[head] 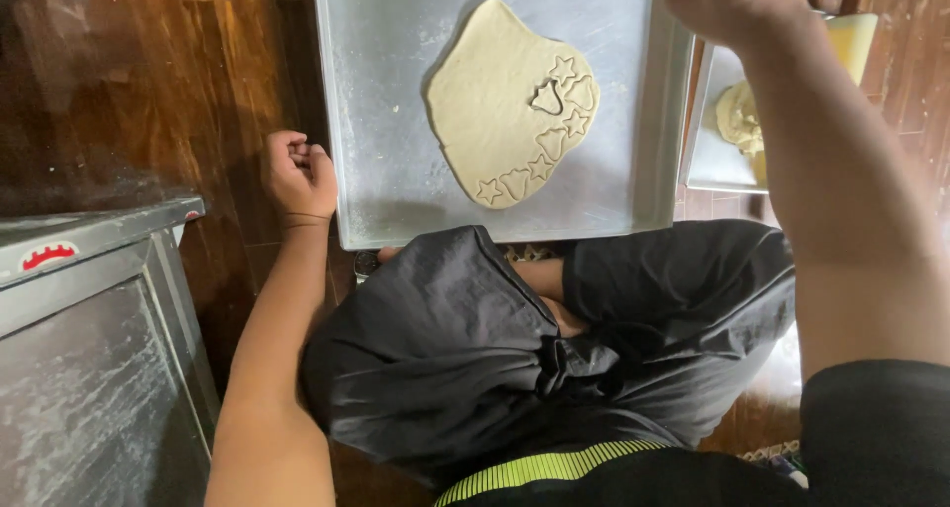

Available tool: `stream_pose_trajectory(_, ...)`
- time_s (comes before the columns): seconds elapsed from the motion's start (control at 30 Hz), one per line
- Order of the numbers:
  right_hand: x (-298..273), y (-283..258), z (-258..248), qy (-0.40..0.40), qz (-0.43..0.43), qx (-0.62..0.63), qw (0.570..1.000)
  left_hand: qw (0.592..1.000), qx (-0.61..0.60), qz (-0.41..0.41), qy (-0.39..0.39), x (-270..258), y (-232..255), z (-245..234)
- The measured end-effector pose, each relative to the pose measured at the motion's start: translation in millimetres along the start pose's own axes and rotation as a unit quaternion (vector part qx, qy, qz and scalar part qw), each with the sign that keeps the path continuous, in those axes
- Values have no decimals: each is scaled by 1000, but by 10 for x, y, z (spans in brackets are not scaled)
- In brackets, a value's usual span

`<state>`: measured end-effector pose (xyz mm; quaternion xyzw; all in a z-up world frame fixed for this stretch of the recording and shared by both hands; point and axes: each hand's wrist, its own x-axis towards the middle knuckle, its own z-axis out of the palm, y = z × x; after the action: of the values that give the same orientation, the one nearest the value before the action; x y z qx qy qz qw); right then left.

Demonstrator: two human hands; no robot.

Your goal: A person sitting on the floor uses a star-shaped cookie cutter to cut multiple shapes out of a sheet of dough on a baking tray.

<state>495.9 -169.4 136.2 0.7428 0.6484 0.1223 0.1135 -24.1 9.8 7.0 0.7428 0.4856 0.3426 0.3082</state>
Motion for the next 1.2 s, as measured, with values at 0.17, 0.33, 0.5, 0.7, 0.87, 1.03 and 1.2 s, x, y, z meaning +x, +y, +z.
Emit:
stream_pose_trajectory(0.17, -464, -730, -18, -161, 44, 180, 969, 1000, 8, -4, -30, 56, -49, -54)
stream_pose_trajectory(0.33, -773, -1620, 493, 6, -98, 225, 969, 991, 32, -67, -108, 118, -518, 11)
stream_pose_trajectory(0.5, -563, -1769, 121, 88, -118, 186, 972, 952, 95, -200, -212, 231, -180, -179)
stream_pose_trajectory(0.7, -1048, -1180, -851, 55, 35, 311, 948, 961, 192, 90, -175, 158, 971, -34)
stream_pose_trajectory(0.87, -1704, -871, -1026, 120, 203, 491, 839, 844, 312, 170, -402, -139, 1762, 673)
stream_pose_trajectory(1.03, -1844, -558, -631, 35, 209, 552, 807, 860, 338, 69, -376, -489, 1934, 1458)
stream_pose_trajectory(1.2, -1817, -314, -348, -22, 207, 632, 747, 907, 324, 46, -265, -747, 1926, 1782)
